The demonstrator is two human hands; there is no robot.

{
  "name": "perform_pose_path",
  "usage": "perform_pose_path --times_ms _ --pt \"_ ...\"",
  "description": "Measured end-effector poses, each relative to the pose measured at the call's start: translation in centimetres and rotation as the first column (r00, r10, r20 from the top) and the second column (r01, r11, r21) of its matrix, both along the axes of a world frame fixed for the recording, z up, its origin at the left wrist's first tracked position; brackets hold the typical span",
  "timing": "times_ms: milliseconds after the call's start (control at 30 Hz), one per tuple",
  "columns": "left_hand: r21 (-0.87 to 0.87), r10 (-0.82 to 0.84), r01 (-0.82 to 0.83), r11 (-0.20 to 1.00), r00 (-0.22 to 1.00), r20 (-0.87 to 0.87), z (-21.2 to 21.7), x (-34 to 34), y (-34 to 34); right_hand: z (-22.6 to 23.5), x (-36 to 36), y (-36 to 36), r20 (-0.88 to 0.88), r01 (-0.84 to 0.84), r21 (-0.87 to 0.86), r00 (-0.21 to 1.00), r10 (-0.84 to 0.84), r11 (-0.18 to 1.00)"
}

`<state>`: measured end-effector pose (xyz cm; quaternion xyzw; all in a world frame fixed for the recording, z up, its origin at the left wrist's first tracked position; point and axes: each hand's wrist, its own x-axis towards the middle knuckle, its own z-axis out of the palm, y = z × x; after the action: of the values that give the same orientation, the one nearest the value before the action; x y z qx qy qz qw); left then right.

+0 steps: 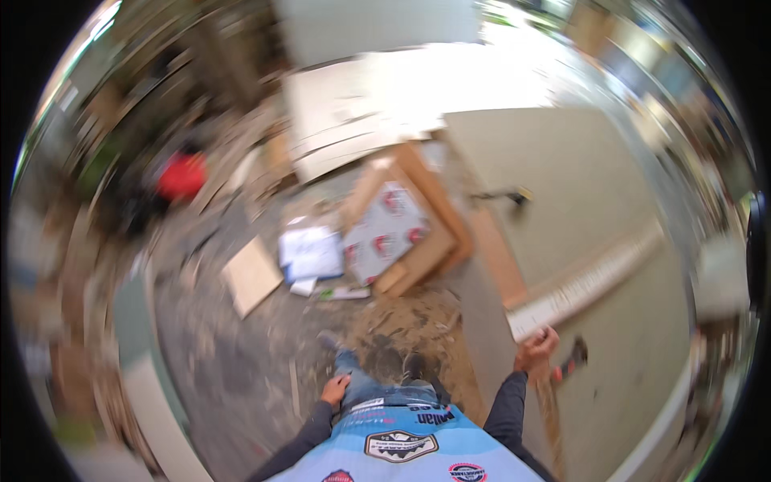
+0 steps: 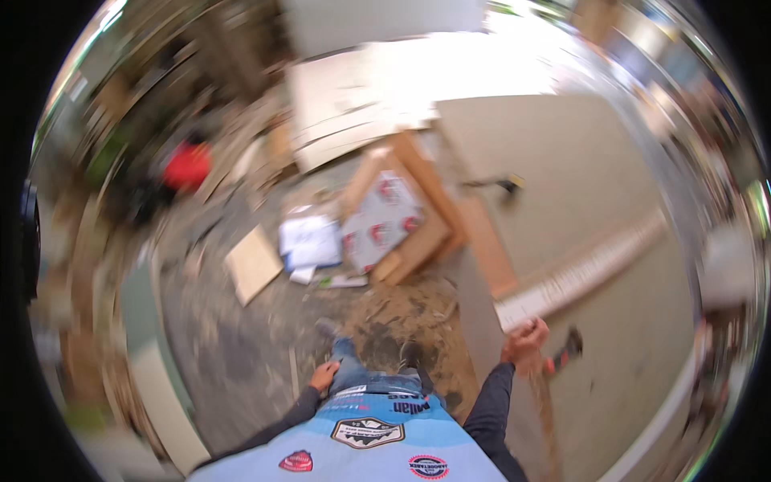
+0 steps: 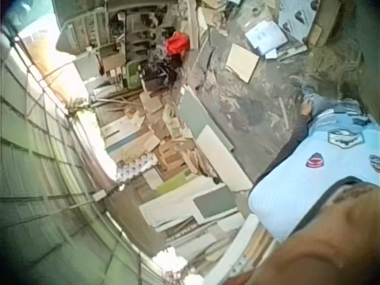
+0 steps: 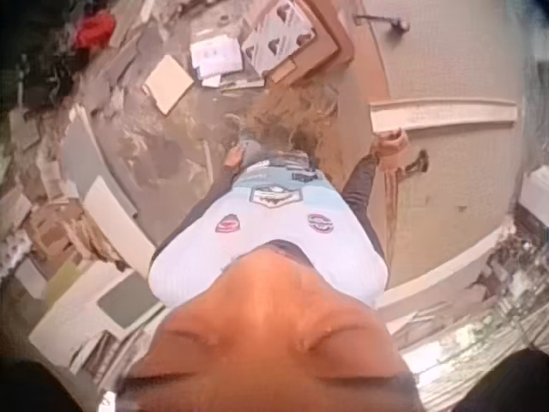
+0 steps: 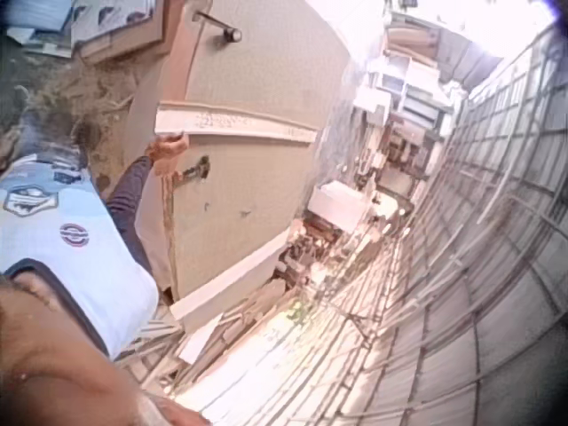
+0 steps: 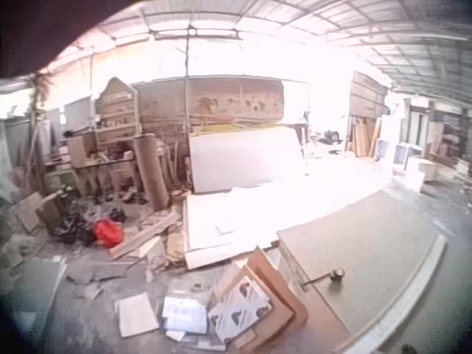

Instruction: The person measures, hammers, and aligns white and green boards on a workbench in a workshop.

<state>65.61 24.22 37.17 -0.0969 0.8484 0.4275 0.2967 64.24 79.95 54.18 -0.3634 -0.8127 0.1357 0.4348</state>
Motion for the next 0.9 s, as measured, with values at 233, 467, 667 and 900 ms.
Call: perform_pose_path --times_ms 233,467,667,900 --pt "0.014 0.528 -0.530 0.848 0.847 0.066 3.2 9.5 -0.7 2.7 -15.3 3.5 0.181 -0.286 -0.078 0.938 0.295 0.955" --pt "-0.271 0.312 -0.239 0.932 0.911 0.271 -2.3 22.8 -0.4 1.2 -27.0 11.0 0.399 -0.265 0.011 0.885 0.239 0.964" --pt "-0.131 0.695 -0.728 0.673 0.561 0.450 -0.5 16.3 4.9 3.0 -33.0 16.9 0.633 -0.178 0.086 0.770 0.084 0.980" --pt "0.092 0.885 -0.883 0.460 0.465 0.030 3.8 4.1 8.4 -0.2 -39.1 26.5 0.815 -0.499 -0.138 0.434 0.384 0.856"
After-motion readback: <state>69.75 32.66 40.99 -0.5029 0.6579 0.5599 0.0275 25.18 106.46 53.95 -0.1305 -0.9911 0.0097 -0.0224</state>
